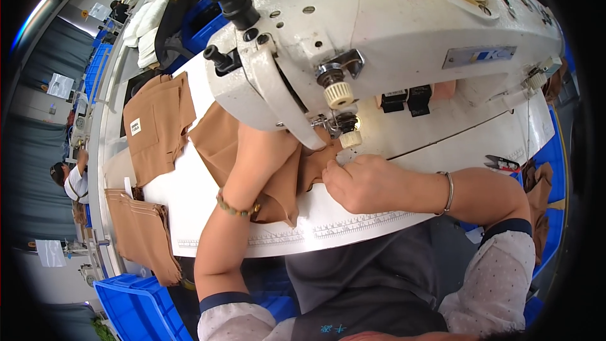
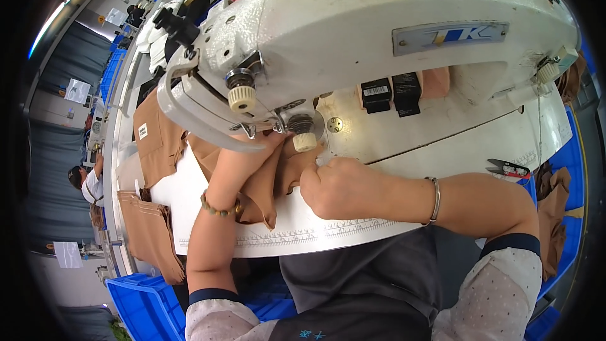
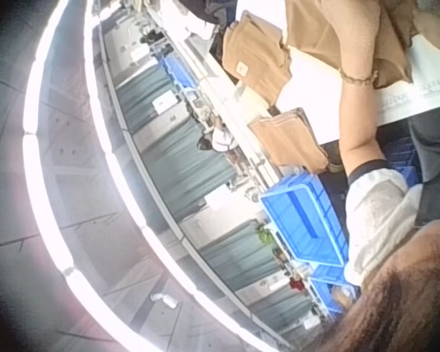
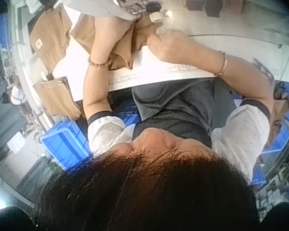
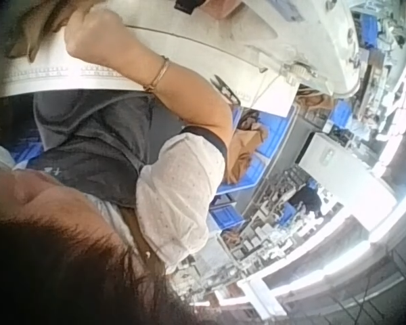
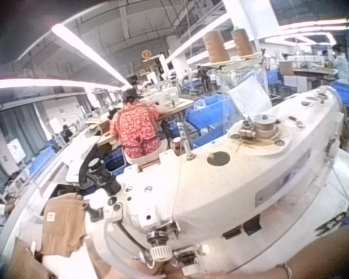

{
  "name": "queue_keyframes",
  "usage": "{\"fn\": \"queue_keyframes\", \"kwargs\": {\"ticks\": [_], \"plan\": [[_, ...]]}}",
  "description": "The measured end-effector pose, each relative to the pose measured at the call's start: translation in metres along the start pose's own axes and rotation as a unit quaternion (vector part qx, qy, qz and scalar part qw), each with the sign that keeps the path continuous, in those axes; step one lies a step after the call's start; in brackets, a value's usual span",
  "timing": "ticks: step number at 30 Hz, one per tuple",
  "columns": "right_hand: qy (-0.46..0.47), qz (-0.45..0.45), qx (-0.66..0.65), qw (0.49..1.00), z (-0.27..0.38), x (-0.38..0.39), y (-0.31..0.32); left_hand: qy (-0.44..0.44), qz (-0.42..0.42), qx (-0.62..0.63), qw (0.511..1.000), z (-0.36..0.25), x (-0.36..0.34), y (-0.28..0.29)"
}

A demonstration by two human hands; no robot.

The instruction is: Sewing brown fabric pieces and attaching labels using an industrial sewing machine.

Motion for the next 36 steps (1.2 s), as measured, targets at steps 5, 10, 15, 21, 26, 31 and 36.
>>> {"fn": "queue_keyframes", "kwargs": {"ticks": [5, 10, 15, 21, 26, 31, 36], "plan": [[0.004, -0.001, 0.003, 1.000, 0.001, 0.002, 0.001, -0.113, -0.031, -0.361, 0.925, -0.060, 0.046, -0.016], [0.005, 0.093, 0.042, 0.995, 0.015, 0.004, 0.001, -0.183, 0.015, -0.334, 0.925, -0.040, 0.083, -0.039], [-0.015, 0.106, 0.062, 0.992, 0.016, 0.006, -0.003, -0.186, 0.012, -0.302, 0.935, -0.038, 0.076, -0.036], [-0.027, 0.052, 0.078, 0.995, 0.003, 0.002, -0.010, -0.191, 0.002, -0.287, 0.939, -0.023, 0.058, -0.031], [-0.066, 0.109, 0.041, 0.991, -0.012, 0.002, -0.024, -0.217, -0.028, -0.267, 0.938, -0.026, 0.042, -0.025], [-0.089, 0.072, 0.036, 0.993, -0.022, -0.003, -0.027, -0.189, -0.019, -0.286, 0.939, -0.008, 0.025, -0.019], [-0.103, 0.028, 0.014, 0.994, -0.026, -0.003, -0.023, -0.177, -0.053, -0.269, 0.945, 0.000, 0.016, -0.010]]}}
Point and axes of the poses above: each hand's wrist, its own x-axis away from the middle knuckle, its own y-axis out of the back of the hand, z = x × y, the point moved 9 cm from there along -x, towards the middle knuckle, and after that the axes turned 9 degrees about x, right-handed, at the moved point
